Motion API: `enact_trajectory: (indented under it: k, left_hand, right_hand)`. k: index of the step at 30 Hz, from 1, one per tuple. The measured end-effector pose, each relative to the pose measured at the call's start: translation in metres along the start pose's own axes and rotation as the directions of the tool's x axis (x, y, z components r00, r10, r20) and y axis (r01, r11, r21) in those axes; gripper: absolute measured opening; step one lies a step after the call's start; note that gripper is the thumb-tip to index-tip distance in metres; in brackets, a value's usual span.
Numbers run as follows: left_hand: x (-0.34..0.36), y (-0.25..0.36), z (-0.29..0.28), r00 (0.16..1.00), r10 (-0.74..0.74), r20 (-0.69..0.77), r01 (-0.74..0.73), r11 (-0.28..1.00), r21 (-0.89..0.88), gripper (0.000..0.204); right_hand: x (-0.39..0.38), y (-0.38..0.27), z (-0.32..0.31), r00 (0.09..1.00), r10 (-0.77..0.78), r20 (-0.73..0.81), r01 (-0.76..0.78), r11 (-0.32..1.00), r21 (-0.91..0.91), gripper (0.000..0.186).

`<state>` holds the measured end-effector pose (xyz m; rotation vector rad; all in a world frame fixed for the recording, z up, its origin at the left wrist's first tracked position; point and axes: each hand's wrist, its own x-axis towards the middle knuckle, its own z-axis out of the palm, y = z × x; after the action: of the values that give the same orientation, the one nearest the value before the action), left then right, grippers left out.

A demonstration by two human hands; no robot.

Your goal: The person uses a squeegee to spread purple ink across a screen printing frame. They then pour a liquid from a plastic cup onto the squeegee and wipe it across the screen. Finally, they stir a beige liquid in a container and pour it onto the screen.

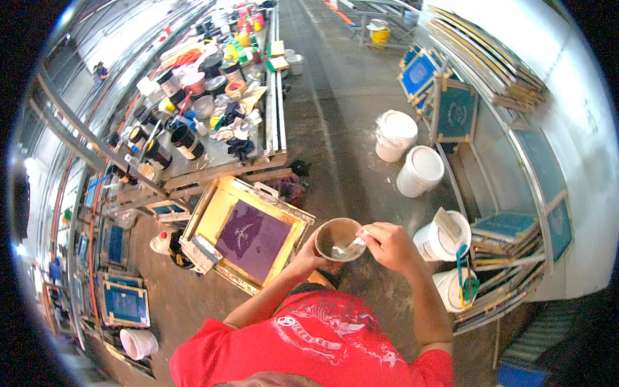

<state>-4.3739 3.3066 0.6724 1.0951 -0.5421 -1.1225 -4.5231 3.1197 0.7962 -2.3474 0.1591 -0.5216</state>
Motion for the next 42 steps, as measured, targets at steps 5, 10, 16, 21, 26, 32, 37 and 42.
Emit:
enact_trajectory:
  k: [5,10,16,21,26,32,37,42]
  left_hand:
    - [0.006,0.030,-0.028,0.985,0.098,-0.142,-0.086,0.993,0.087,0.095]
    - [-0.003,0.041,-0.055,0.908,0.198,-0.370,-0.181,0.980,0.078,0.100]
    - [-0.025,0.034,-0.073,0.780,0.247,-0.575,-0.263,0.963,0.058,0.105]
    - [-0.037,0.023,-0.082,0.633,0.299,-0.714,-0.333,0.938,0.098,0.103]
    - [-0.038,0.005,-0.077,0.522,0.282,-0.805,-0.373,0.924,0.081,0.099]
    - [-0.029,0.000,-0.071,0.422,0.240,-0.874,-0.450,0.892,0.027,0.094]
    - [-0.018,-0.001,-0.071,0.374,0.317,-0.872,-0.447,0.885,0.130,0.096]
    - [-0.013,0.002,-0.073,0.383,0.235,-0.893,-0.474,0.880,0.029,0.093]
  right_hand:
    - [0.072,0.014,0.027,0.983,-0.175,0.046,0.173,0.984,0.043,0.013]
    - [0.131,0.022,0.049,0.928,-0.281,0.244,0.265,0.959,0.100,0.014]
    - [0.182,0.008,0.100,0.837,-0.443,0.319,0.333,0.878,0.345,0.017]
    - [0.219,0.019,0.136,0.752,-0.460,0.473,0.304,0.878,0.371,0.015]
    - [0.230,0.016,0.167,0.681,-0.569,0.461,0.274,0.782,0.560,0.017]
    - [0.252,0.025,0.171,0.555,-0.600,0.576,0.361,0.798,0.483,0.017]
    - [0.255,0.028,0.179,0.590,-0.678,0.438,0.369,0.709,0.601,0.018]
    - [0.260,0.037,0.174,0.534,-0.664,0.524,0.358,0.739,0.571,0.018]
